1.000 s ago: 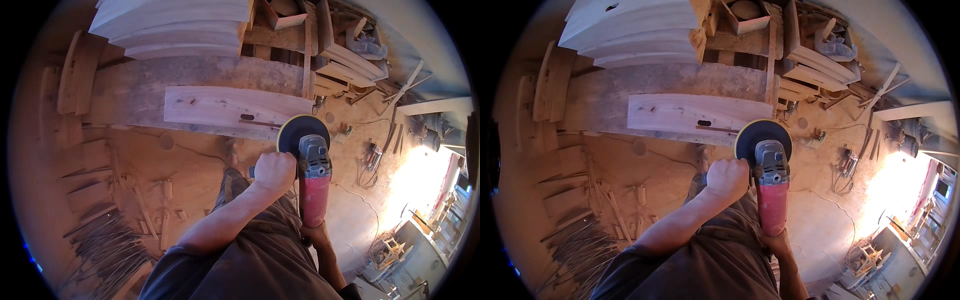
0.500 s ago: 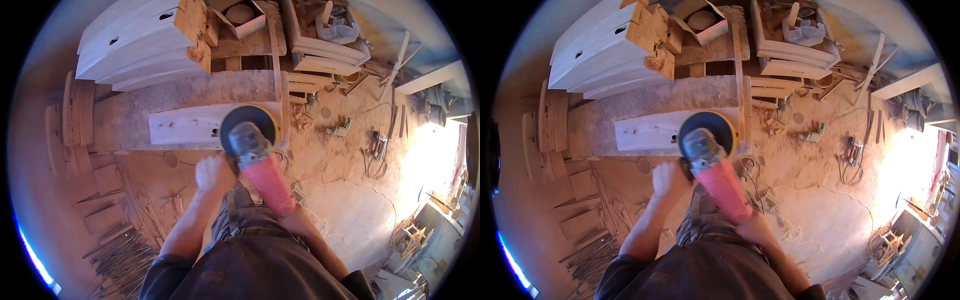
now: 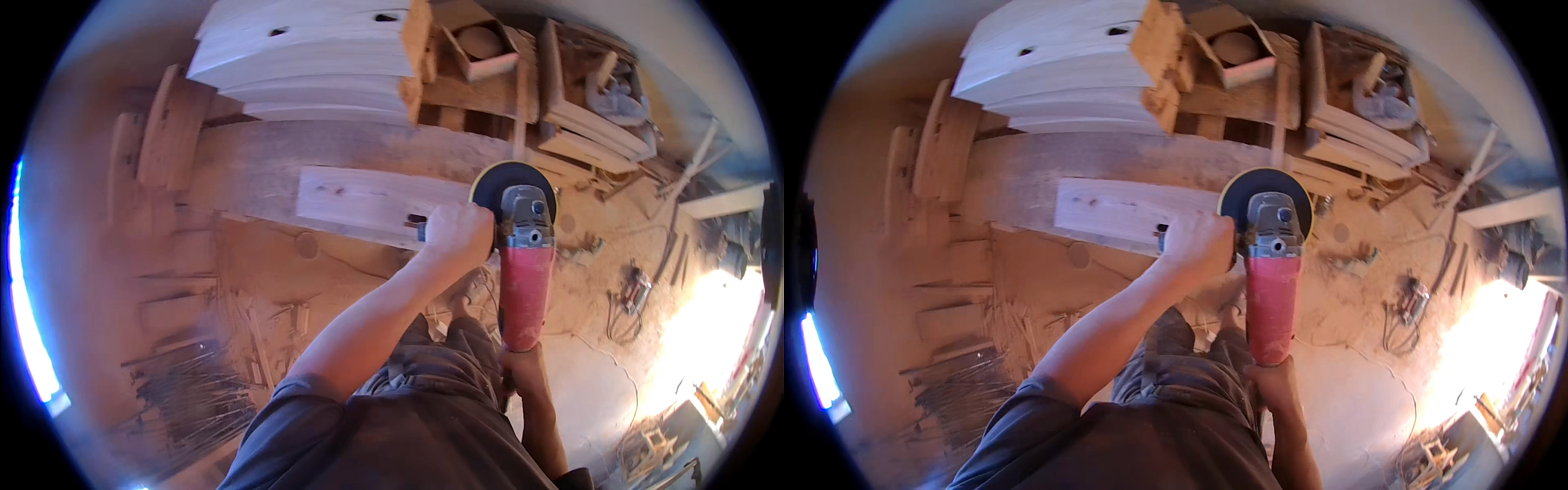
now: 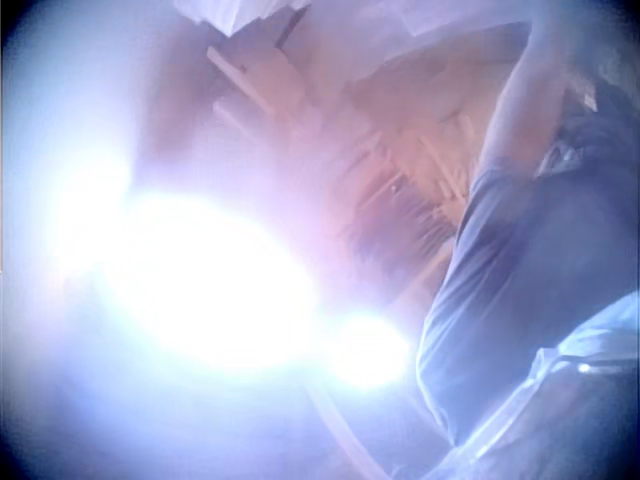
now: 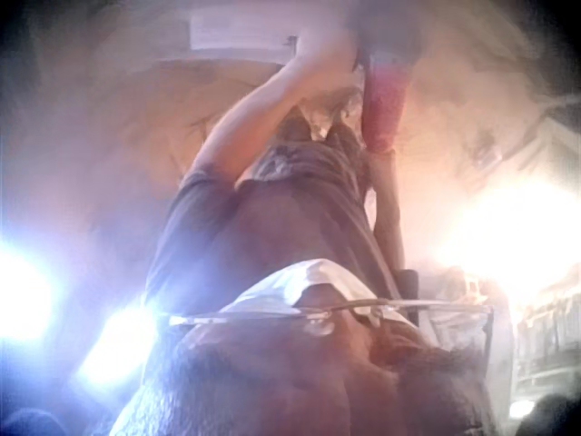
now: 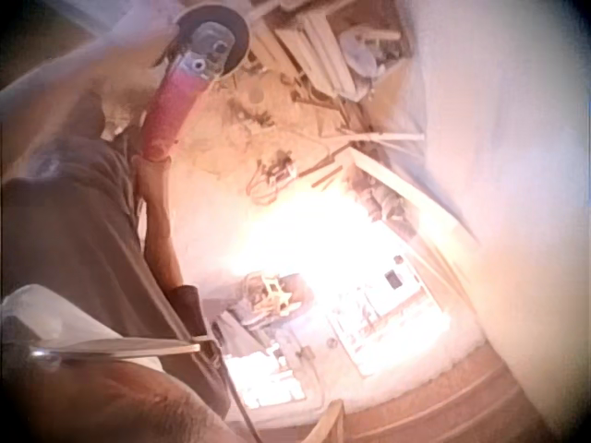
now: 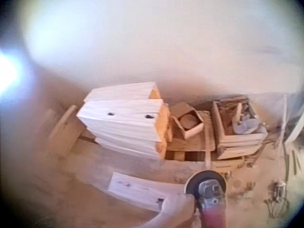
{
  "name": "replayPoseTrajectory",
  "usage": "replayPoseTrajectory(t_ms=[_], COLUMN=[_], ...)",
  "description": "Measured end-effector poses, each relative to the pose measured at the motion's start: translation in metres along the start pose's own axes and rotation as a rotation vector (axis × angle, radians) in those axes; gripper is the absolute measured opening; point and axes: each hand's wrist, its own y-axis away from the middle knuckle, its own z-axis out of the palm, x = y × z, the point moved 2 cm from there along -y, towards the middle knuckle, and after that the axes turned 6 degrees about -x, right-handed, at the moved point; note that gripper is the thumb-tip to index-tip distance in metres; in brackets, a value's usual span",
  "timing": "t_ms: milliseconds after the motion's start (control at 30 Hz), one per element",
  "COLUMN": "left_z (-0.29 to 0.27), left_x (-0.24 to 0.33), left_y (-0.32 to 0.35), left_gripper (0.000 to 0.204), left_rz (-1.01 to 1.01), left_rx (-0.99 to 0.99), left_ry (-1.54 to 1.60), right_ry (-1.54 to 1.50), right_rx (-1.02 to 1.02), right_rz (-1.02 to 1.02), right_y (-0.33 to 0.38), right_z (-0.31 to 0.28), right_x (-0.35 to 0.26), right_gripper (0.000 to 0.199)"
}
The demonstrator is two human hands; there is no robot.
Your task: The person sands the surface of wood blocks using an angle grinder with a sanding disc, handling each block individually and placing it aside when finished.
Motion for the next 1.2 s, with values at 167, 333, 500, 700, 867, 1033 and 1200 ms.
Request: replayPoseTrajectory(t_ms=[167,333,500,700,867,1033,1200], left_z=[-0.018,-0.029,-0.046,-0.065,-0.059,-0.040,-0.001], left_x=[-0.047,-0.122,-0.203,-0.272,-0.304,-0.316,-0.277], left_y=[0.025,0.065,0.097,0.129,0.157,0.232,0.313], left_gripper=[0.015,0.017,0.018,0.018,0.020,0.019,0.020], left_rz=[-0.136,-0.299,-0.448,-0.519,-0.577,-0.739,-0.934], left_rx=[-0.038,0.029,0.018,0.048,0.117,0.221,0.193], left_ry=[0.046,0.092,0.120,0.169,0.203,0.263,0.278], right_ry=[0.049,0.150,0.177,0.193,0.370,0.731,1.085], right_rx=[-0.115,-0.193,-0.298,-0.344,-0.376,-0.506,-0.701], right_rz=[-0.043,-0.080,-0.194,-0.155,-0.138,-0.222,-0.336], right_y=[-0.010,-0.014,-0.030,-0.040,-0.046,-0.053,-0.038], right_z=[0.025,0.085,0.148,0.210,0.232,0.252,0.251], right_x=[-0.016,-0.066,-0.110,-0.138,-0.159,-0.153,-0.156], right_gripper=[0.009,0.011,0.011,0.012,0.013,0.033,0.052])
